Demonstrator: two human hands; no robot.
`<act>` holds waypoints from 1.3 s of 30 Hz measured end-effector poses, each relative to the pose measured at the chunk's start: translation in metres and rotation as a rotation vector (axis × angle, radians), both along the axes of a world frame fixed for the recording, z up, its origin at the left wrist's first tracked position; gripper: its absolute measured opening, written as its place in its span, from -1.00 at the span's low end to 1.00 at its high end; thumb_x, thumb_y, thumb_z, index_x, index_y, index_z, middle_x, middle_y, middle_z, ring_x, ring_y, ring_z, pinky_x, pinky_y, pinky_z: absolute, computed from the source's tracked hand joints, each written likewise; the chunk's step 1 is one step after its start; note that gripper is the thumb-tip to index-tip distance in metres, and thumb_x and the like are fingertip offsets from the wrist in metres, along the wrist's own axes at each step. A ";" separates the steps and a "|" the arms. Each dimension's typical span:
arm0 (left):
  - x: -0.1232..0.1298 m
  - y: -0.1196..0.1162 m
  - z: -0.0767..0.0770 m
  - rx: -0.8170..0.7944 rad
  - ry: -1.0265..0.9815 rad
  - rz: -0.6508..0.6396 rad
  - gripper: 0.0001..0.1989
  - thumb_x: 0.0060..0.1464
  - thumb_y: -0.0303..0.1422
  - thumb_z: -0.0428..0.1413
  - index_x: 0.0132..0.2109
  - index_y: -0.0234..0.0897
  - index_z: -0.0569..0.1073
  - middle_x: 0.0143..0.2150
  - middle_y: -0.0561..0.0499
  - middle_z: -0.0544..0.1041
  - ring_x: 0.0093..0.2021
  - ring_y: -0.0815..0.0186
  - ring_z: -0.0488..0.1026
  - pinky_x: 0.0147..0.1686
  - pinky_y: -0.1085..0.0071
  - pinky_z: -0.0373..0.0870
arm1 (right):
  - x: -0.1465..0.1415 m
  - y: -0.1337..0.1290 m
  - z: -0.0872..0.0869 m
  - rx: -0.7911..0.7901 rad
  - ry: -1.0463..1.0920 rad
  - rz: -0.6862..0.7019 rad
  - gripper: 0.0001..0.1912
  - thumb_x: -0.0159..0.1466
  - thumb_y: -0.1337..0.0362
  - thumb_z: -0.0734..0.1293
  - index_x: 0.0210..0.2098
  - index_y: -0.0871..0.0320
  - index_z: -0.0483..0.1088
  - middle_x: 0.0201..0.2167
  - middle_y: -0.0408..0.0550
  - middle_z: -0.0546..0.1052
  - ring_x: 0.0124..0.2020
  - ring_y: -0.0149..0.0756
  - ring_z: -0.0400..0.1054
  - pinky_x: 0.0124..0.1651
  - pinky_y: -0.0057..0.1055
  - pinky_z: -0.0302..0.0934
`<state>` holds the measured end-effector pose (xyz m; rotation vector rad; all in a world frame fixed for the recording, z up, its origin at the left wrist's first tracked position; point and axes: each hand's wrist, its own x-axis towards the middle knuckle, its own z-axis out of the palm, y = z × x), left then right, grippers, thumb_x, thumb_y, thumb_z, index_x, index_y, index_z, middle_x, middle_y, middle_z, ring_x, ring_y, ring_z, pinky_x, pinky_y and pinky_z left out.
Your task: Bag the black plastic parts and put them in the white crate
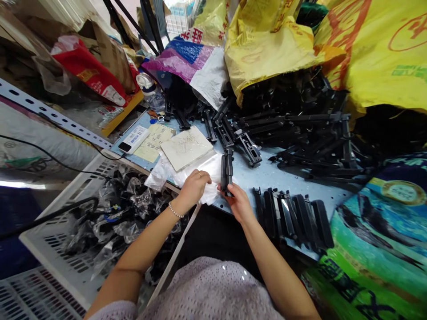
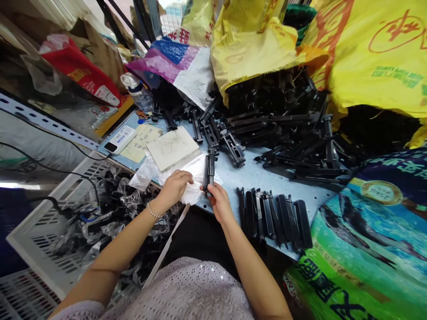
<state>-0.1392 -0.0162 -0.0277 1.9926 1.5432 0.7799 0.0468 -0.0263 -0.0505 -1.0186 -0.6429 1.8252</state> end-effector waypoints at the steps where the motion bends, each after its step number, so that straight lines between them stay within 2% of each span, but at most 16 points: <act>1: -0.001 0.000 0.008 0.078 0.168 -0.011 -0.82 0.16 -0.57 0.00 -0.25 -0.31 0.48 -0.12 -0.16 0.54 -0.06 0.15 0.43 -0.01 0.14 0.38 | 0.000 0.000 0.000 -0.001 -0.015 0.014 -0.78 0.21 0.13 0.41 -0.25 0.14 0.53 -0.29 -0.06 0.60 -0.22 -0.29 0.45 -0.07 -0.36 0.32; 4: -0.004 0.006 0.021 0.164 0.393 -0.037 -0.75 0.13 -0.61 0.01 -0.13 -0.36 0.52 -0.07 -0.21 0.53 -0.04 0.10 0.43 0.00 0.10 0.40 | 0.006 -0.008 0.006 -0.005 -0.030 0.031 -0.74 0.19 0.15 0.42 -0.17 0.13 0.50 -0.27 -0.07 0.59 -0.26 -0.30 0.43 -0.14 -0.38 0.30; 7: -0.007 0.013 0.014 0.126 0.232 -0.070 -0.56 0.07 -0.66 -0.03 0.06 -0.32 0.48 0.05 -0.14 0.49 0.01 0.20 0.45 0.03 0.24 0.44 | 0.021 -0.026 0.014 -0.022 0.091 0.100 -0.65 0.21 0.08 0.37 -0.11 0.17 0.47 -0.36 -0.06 0.55 -0.38 -0.30 0.41 -0.27 -0.37 0.29; 9: -0.010 0.014 0.006 0.072 0.087 -0.056 -0.49 0.05 -0.66 -0.04 0.13 -0.28 0.44 0.14 -0.13 0.43 0.05 0.23 0.45 0.03 0.29 0.45 | 0.030 -0.041 0.015 -0.114 0.289 0.243 -0.54 0.21 -0.01 0.30 -0.10 0.23 0.46 -0.51 -0.10 0.46 -0.55 -0.36 0.30 -0.47 -0.41 0.21; 12: -0.013 0.007 0.001 0.040 -0.060 -0.036 -0.40 0.05 -0.65 -0.04 0.24 -0.24 0.34 0.25 -0.15 0.33 0.18 0.19 0.38 0.12 0.23 0.41 | 0.033 -0.052 0.009 -0.348 0.537 0.442 -0.42 0.19 -0.08 0.24 -0.11 0.33 0.45 -0.65 -0.25 0.23 -0.69 -0.50 0.02 -0.66 -0.52 -0.06; 14: -0.011 -0.006 0.001 0.073 -0.091 -0.037 -0.35 0.09 -0.65 -0.06 0.32 -0.20 0.23 0.31 -0.16 0.25 0.29 0.17 0.26 0.23 0.16 0.31 | 0.028 -0.049 0.003 -0.434 0.560 0.484 -0.40 0.18 -0.10 0.23 -0.13 0.36 0.44 -0.66 -0.31 0.14 -0.70 -0.54 -0.10 -0.69 -0.56 -0.18; 17: 0.003 -0.033 0.004 0.112 -0.091 -0.186 -0.28 0.13 -0.65 -0.09 0.40 -0.13 0.05 0.37 -0.14 0.15 0.37 0.17 0.14 0.31 0.14 0.21 | 0.016 -0.035 0.000 -0.362 0.321 0.428 -0.43 0.19 -0.13 0.20 -0.20 0.29 0.42 -0.66 -0.32 0.12 -0.70 -0.52 -0.08 -0.67 -0.55 -0.17; 20: 0.020 -0.056 0.002 0.080 -0.150 -0.378 -0.24 0.13 -0.66 -0.11 0.42 -0.08 -0.01 0.38 -0.12 0.14 0.37 0.20 0.13 0.33 0.16 0.20 | 0.008 -0.031 0.005 -0.062 -0.290 0.253 -0.58 0.23 -0.08 0.23 -0.24 0.18 0.39 -0.63 -0.25 0.26 -0.64 -0.42 0.13 -0.58 -0.48 0.02; 22: 0.026 -0.064 -0.001 0.045 -0.172 -0.397 -0.23 0.12 -0.65 -0.08 0.42 -0.11 -0.03 0.37 -0.16 0.14 0.37 0.17 0.14 0.32 0.14 0.21 | 0.005 -0.037 0.011 0.169 -0.663 0.197 -0.64 0.22 0.00 0.32 -0.14 0.12 0.37 -0.51 -0.18 0.40 -0.52 -0.33 0.29 -0.44 -0.41 0.17; 24: 0.024 -0.070 0.001 0.059 -0.164 -0.385 -0.24 0.11 -0.62 -0.03 0.41 -0.15 0.00 0.33 -0.21 0.20 0.33 0.13 0.19 0.28 0.12 0.27 | 0.004 -0.048 0.018 0.333 -0.787 0.266 -0.54 0.19 0.08 0.38 0.04 0.09 0.31 -0.31 -0.11 0.48 -0.36 -0.26 0.38 -0.27 -0.32 0.27; 26: 0.014 -0.081 0.012 0.091 -0.146 -0.355 -0.33 0.14 -0.58 0.00 0.37 -0.13 0.12 0.23 -0.19 0.32 0.25 0.16 0.30 0.21 0.15 0.35 | 0.008 -0.057 0.026 0.422 -0.694 0.407 -0.42 0.21 0.11 0.38 0.17 0.08 0.22 -0.18 -0.05 0.50 -0.25 -0.24 0.42 -0.17 -0.29 0.32; 29: -0.018 -0.113 0.045 -0.040 -0.081 -0.300 -0.51 0.21 -0.47 0.04 0.26 -0.08 0.31 0.11 -0.11 0.45 0.12 0.23 0.42 0.14 0.25 0.41 | 0.026 -0.060 0.040 0.561 -0.633 0.590 -0.57 0.30 0.13 0.32 0.14 0.05 0.30 -0.17 -0.06 0.50 -0.20 -0.27 0.43 -0.09 -0.29 0.33; 32: -0.073 -0.146 0.062 -0.360 0.084 -0.316 -0.59 0.21 -0.32 0.08 0.20 -0.01 0.40 0.13 -0.02 0.49 0.12 0.22 0.45 0.13 0.30 0.39 | 0.063 -0.058 0.050 0.696 -0.905 0.554 -0.80 0.36 0.18 0.25 -0.10 0.04 0.45 -0.20 -0.05 0.47 -0.20 -0.26 0.40 -0.09 -0.30 0.31; 34: -0.121 -0.154 0.049 -0.512 0.185 -0.184 -0.64 0.17 -0.26 0.08 0.11 -0.03 0.48 0.09 0.01 0.54 0.08 0.17 0.48 0.12 0.29 0.40 | 0.091 -0.056 0.051 0.726 -1.137 0.448 -0.81 0.38 0.23 0.21 -0.14 0.05 0.45 -0.20 -0.01 0.46 -0.19 -0.22 0.40 -0.10 -0.28 0.32; 36: -0.173 -0.149 0.021 -0.590 0.294 0.069 -0.71 0.06 -0.24 0.11 -0.08 -0.12 0.57 -0.04 -0.01 0.61 -0.01 0.12 0.54 0.05 0.27 0.43 | 0.118 -0.052 0.048 0.772 -1.401 0.384 -0.72 0.37 0.34 0.15 -0.06 0.06 0.44 -0.14 0.07 0.47 -0.12 -0.13 0.39 -0.07 -0.22 0.33; 39: -0.241 -0.129 -0.018 -0.597 0.510 0.420 -0.85 -0.04 -0.27 0.07 -0.41 -0.20 0.50 -0.40 0.06 0.60 -0.19 0.12 0.55 -0.10 0.27 0.45 | 0.144 -0.038 0.041 0.962 -1.746 0.485 -0.44 0.27 0.53 0.12 0.18 0.03 0.33 0.13 0.15 0.40 0.12 0.02 0.30 0.06 -0.08 0.30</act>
